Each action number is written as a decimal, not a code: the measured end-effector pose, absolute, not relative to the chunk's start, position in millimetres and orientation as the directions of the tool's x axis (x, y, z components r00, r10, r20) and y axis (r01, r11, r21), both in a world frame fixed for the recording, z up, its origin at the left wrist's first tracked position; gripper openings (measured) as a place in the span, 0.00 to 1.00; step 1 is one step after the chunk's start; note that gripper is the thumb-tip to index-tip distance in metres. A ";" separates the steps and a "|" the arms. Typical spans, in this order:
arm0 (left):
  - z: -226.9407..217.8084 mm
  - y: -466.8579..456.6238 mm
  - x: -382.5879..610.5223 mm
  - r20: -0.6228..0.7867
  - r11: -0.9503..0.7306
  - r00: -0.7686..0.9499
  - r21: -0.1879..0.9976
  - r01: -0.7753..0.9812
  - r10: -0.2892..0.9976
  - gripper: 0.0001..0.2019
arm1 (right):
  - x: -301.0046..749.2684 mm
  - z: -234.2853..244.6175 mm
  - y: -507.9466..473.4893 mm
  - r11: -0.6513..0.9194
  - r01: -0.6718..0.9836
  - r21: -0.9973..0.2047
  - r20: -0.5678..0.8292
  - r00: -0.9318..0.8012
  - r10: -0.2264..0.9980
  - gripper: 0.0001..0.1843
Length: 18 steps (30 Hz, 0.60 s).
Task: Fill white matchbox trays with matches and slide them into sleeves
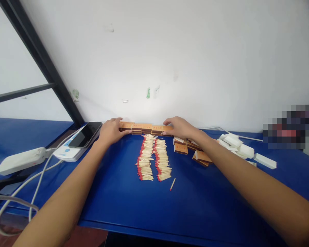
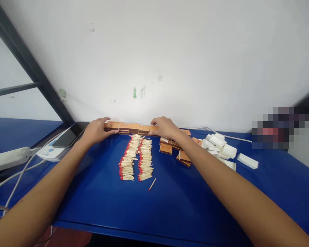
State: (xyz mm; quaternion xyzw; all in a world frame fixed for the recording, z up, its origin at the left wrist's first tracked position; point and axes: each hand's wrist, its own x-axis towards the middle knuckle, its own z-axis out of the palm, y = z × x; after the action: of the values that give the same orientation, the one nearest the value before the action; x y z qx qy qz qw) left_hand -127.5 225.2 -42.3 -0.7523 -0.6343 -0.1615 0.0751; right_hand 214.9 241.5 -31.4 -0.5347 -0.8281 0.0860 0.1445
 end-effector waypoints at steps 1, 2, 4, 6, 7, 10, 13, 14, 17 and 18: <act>-44.3 226.4 -128.3 0.328 -0.179 0.136 0.103 0.978 0.935 0.40 | 212.6 -31.5 243.2 0.418 0.861 -0.290 0.145 -0.393 0.908 0.23; -46.4 227.6 -128.9 0.320 -0.178 0.134 0.112 0.978 0.938 0.40 | 210.5 -31.8 244.6 0.423 0.860 -0.284 0.142 -0.399 0.906 0.21; -50.2 229.9 -129.7 0.309 -0.184 0.140 0.116 0.976 0.941 0.38 | 207.5 -32.9 246.6 0.432 0.857 -0.279 0.138 -0.410 0.902 0.19; -52.5 232.2 -130.1 0.301 -0.200 0.160 0.107 0.974 0.940 0.37 | 206.1 -34.5 247.9 0.442 0.852 -0.281 0.134 -0.421 0.897 0.20; -52.6 233.6 -129.9 0.297 -0.214 0.176 0.103 0.971 0.939 0.37 | 205.7 -35.2 248.6 0.449 0.847 -0.284 0.134 -0.429 0.893 0.22; -47.3 240.3 -126.8 0.281 -0.282 0.245 0.100 0.954 0.928 0.40 | 203.5 -36.1 252.2 0.483 0.827 -0.289 0.128 -0.466 0.875 0.29; -35.0 252.2 -117.2 0.217 -0.387 0.356 0.120 0.914 0.909 0.40 | 195.8 -32.5 258.2 0.513 0.808 -0.289 0.096 -0.509 0.855 0.32; -30.4 256.9 -112.5 0.183 -0.423 0.397 0.133 0.896 0.899 0.39 | 191.8 -30.1 260.1 0.520 0.804 -0.290 0.077 -0.521 0.850 0.33; -19.2 270.5 -95.9 0.070 -0.500 0.497 0.195 0.844 0.865 0.36 | 177.6 -19.8 262.6 0.540 0.787 -0.298 0.004 -0.564 0.826 0.35; -16.9 274.3 -90.5 0.033 -0.513 0.519 0.216 0.831 0.854 0.35 | 172.6 -16.1 262.5 0.547 0.781 -0.302 -0.022 -0.579 0.815 0.35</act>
State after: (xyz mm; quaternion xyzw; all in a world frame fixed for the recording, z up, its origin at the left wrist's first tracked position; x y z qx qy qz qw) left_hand -90.5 274.3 -16.9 -0.8671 -0.4859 -0.0678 -0.0865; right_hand 172.6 262.5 -16.1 -0.4546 -0.8774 0.1407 0.0607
